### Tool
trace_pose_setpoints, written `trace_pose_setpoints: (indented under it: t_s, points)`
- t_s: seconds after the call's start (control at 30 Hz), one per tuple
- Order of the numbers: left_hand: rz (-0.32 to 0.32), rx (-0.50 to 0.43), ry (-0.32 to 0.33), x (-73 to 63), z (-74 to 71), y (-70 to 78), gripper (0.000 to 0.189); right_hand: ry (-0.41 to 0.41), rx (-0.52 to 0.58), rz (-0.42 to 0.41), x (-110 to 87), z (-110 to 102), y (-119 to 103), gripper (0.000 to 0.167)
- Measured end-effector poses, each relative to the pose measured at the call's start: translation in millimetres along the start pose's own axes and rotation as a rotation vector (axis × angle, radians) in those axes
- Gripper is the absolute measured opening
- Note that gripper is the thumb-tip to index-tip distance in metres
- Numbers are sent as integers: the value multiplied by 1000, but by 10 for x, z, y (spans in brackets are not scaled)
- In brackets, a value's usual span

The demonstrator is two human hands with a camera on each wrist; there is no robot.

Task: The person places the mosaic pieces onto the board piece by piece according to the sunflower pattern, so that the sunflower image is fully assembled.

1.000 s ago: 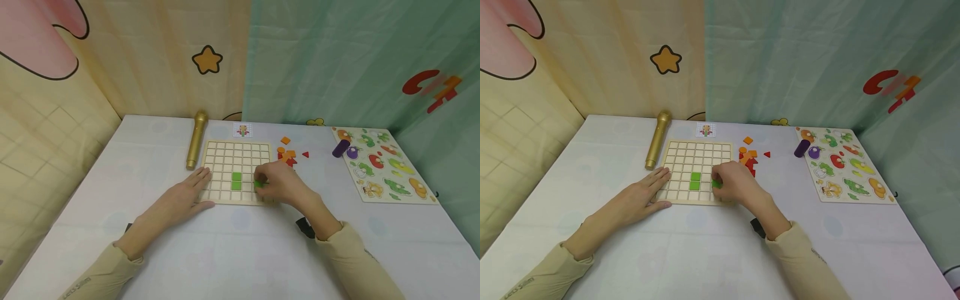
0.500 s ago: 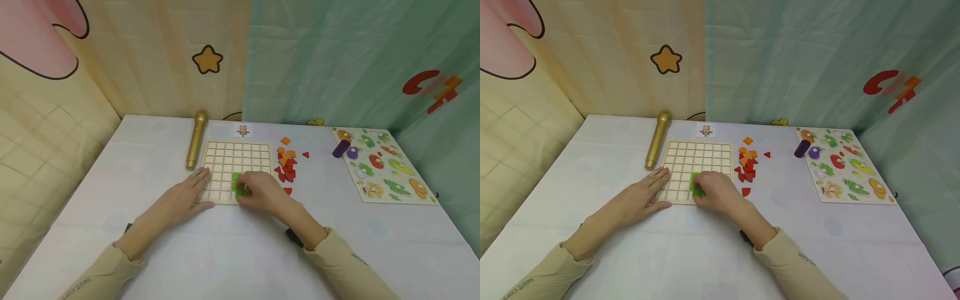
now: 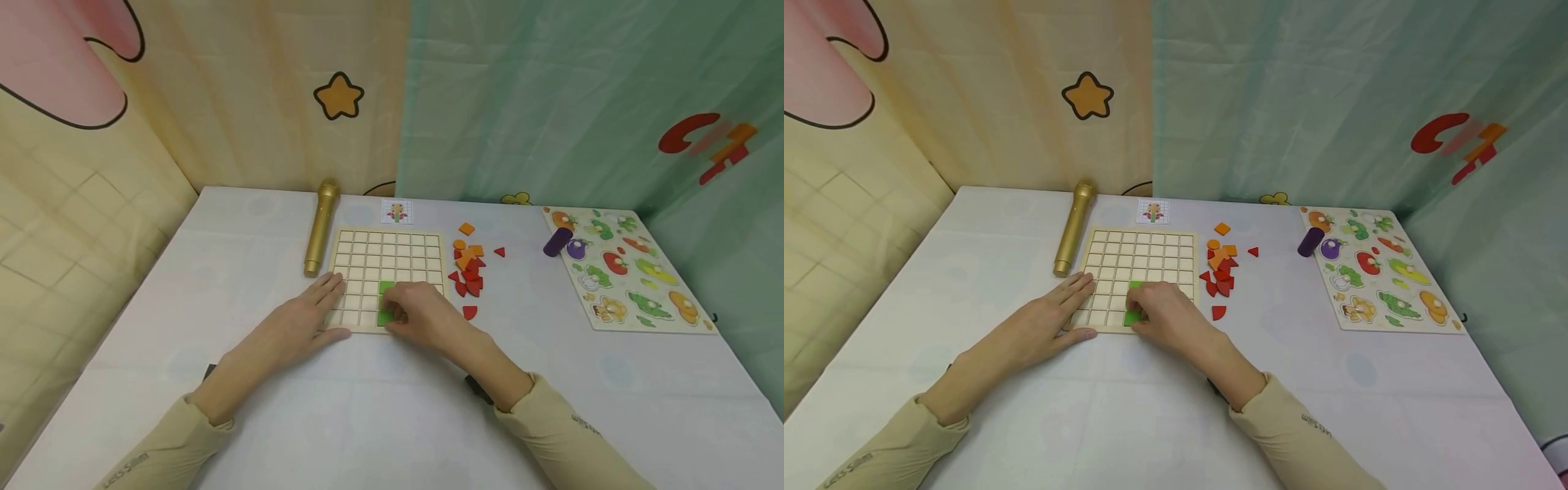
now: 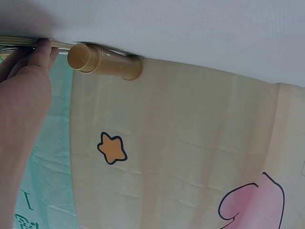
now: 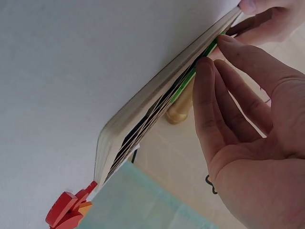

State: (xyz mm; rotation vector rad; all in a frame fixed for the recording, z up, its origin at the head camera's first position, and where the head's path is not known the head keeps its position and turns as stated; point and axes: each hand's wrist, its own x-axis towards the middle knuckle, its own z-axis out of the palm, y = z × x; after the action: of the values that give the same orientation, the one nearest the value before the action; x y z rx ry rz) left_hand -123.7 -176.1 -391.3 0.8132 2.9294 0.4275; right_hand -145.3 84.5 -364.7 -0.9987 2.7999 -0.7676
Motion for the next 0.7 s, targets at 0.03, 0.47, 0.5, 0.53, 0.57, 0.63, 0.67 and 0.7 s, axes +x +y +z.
trace_pose_setpoints:
  t_s: [0.03,0.47,0.5,0.53,0.57,0.63,0.67,0.7]
  points:
    - [-1,0,1,-2,-3,0,87,-1,2,-2,2,-1,0,17]
    - [2,5,-6,-3,6,-8,88,170,74,143,-59,-457,492,18]
    - [4,7,-5,-1,8,-8,88,200,70,171,-71,-494,562,18]
    - [5,8,-5,0,10,-7,88,226,62,205,-80,-523,624,20]
    - [5,10,-4,1,12,-8,88,248,57,241,-87,-544,678,21]
    - [4,12,-4,1,14,-5,88,277,45,319,-98,-564,767,23]
    - [3,12,-4,0,14,-4,88,282,37,351,-97,-564,805,24]
    - [1,12,-2,-3,11,-2,88,284,30,382,-95,-559,837,25]
